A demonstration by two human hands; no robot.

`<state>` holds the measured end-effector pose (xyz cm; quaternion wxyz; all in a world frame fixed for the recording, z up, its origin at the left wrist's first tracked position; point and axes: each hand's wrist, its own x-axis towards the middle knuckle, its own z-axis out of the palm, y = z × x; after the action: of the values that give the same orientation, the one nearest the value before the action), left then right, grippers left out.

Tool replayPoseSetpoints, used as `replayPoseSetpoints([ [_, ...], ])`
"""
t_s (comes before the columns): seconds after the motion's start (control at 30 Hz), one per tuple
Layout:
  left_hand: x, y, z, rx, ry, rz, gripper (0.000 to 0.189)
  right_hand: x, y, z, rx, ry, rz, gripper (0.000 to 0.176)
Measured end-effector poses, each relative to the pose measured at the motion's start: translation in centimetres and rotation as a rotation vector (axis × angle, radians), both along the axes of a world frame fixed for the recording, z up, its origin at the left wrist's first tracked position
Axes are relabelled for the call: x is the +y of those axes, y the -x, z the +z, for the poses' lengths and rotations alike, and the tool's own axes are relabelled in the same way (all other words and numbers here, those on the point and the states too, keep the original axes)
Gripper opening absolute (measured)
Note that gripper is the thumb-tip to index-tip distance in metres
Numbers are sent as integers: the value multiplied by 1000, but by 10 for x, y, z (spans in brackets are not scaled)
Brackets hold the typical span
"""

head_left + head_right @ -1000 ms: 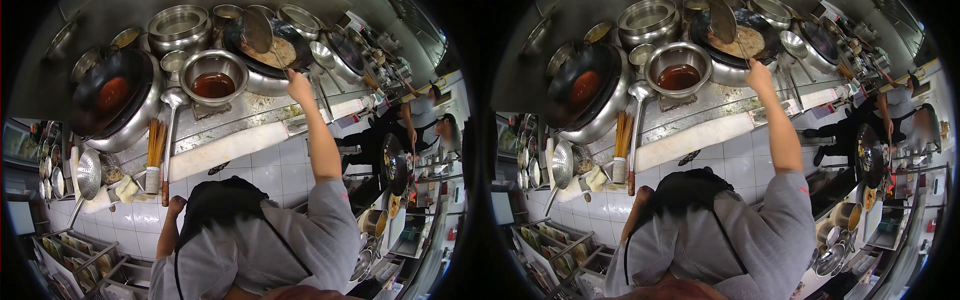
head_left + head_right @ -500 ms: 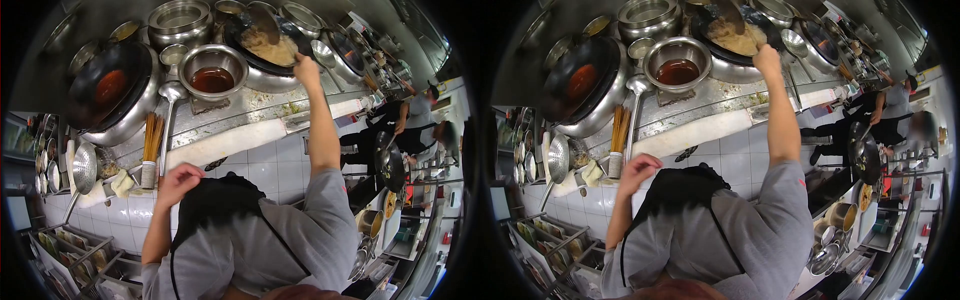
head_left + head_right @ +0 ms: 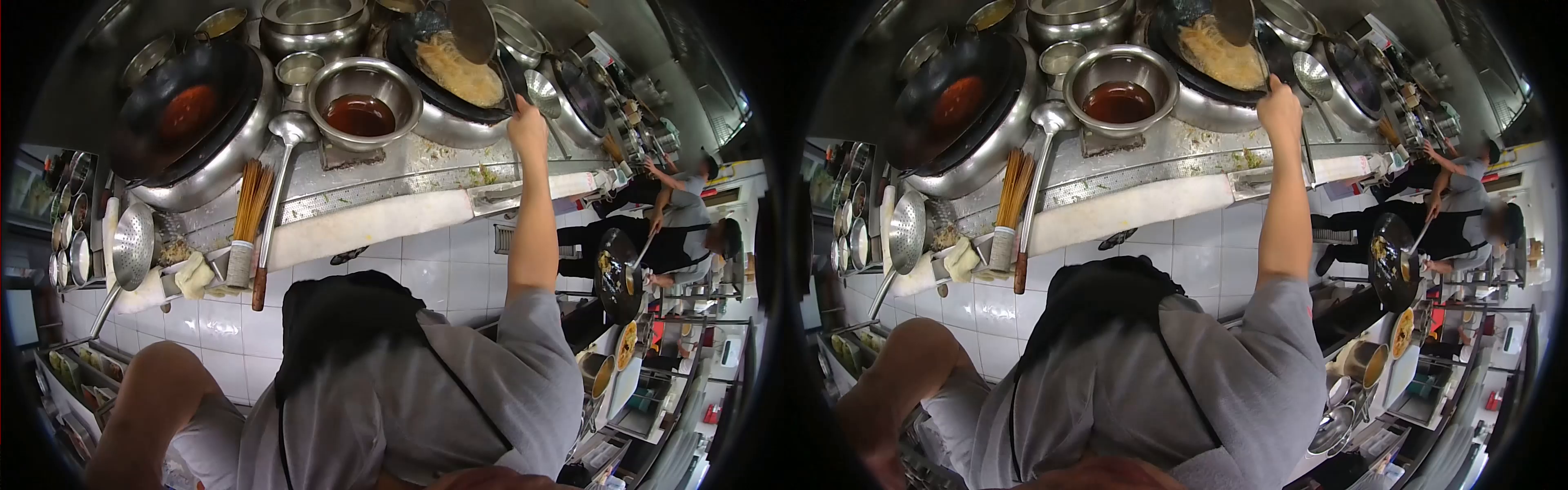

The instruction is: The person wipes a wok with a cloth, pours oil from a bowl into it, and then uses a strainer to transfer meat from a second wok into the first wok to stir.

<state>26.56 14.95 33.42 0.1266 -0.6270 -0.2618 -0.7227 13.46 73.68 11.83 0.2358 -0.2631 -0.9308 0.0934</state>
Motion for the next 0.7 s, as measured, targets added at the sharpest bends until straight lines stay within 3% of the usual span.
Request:
replayPoseSetpoints([
  [0.17,12,3,-7,17,12,-34,31,18,26,-45,-239,60,-41,49],
  [0.23,16,5,-8,22,23,-35,30,25,46,-43,-180,176,-188,48],
  [0.3,15,4,-7,31,26,-36,30,28,39,-17,3,143,-23,46],
  [0.43,12,8,-11,20,17,-37,29,0,-2,5,-58,34,-55,45],
  [0.57,15,14,-10,22,30,-57,28,0,32,-51,-208,3,18,40],
  [0.6,17,13,-10,24,33,-60,28,1,41,-39,-177,60,-29,31],
  [0.7,19,16,-11,20,32,-67,27,0,38,8,-26,21,12,35],
])
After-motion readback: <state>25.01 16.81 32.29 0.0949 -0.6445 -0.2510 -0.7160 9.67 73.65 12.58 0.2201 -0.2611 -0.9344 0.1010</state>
